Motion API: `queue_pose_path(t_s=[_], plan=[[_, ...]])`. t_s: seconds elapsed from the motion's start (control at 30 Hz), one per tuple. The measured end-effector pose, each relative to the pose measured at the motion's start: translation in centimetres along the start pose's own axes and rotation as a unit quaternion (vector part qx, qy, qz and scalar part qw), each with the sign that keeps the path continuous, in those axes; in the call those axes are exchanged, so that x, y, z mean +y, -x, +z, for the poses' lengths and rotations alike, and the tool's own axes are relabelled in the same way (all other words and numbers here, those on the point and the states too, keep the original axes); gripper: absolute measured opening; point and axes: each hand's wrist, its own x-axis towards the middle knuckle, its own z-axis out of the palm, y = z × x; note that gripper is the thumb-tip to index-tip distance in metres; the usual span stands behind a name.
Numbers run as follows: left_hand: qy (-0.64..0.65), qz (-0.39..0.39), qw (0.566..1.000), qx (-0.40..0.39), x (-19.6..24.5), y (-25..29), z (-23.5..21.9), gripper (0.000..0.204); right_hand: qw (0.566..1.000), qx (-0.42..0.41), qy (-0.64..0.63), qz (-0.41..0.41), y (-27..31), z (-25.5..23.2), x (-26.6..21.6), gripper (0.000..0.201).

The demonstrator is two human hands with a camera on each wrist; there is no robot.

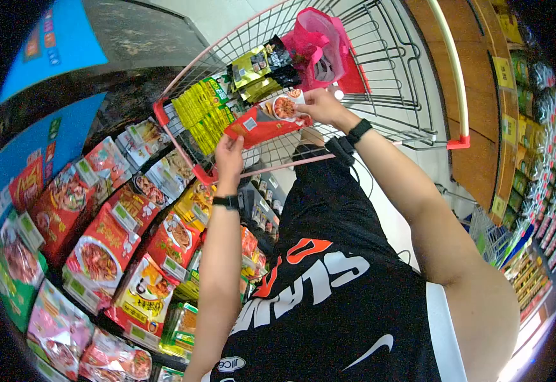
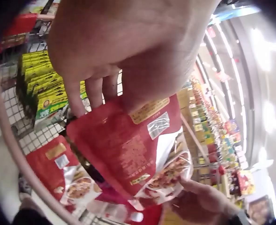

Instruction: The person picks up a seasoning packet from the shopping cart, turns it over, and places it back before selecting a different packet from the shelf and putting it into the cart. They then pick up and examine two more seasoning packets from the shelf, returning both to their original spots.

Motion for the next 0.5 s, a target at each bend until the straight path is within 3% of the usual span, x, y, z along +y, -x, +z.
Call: queue_pose_path(t_s=[0.07,0.1,0.17,0.2,0.3,0.43,0.5], plan=[[-0.107,-0.052,0.993,-0.013,0.1,0.2,-1.4,0.035,0.996,0.019,0.084,0.004,0.7,1.3,3.0,0.030],[-0.162,-0.042,0.985,-0.034,-1.3,-6.2,1.0,0.032,0.991,0.029,0.130,0.005,-3.3,-2.3,2.9,0.031],[-0.297,-0.054,0.951,-0.066,-2.7,-7.6,0.6,0.029,0.981,0.017,0.191,0.021,-3.3,-1.7,2.6,0.032],[-0.348,-0.052,0.931,-0.092,-1.9,-7.9,0.4,0.028,0.991,0.013,0.131,0.039,-3.9,-0.8,3.8,0.032],[-0.426,-0.028,0.897,-0.113,-2.7,-9.2,1.2,0.025,0.982,0.030,0.169,0.083,-4.5,-1.1,6.7,0.035],[-0.401,-0.037,0.903,-0.149,-3.4,-9.0,2.2,0.028,0.990,0.035,0.064,0.117,-4.5,-1.3,7.9,0.029],[-0.414,-0.012,0.898,-0.147,-5.3,-8.8,2.4,0.028,0.983,0.004,0.119,0.139,-4.6,-1.8,9.3,0.029]])
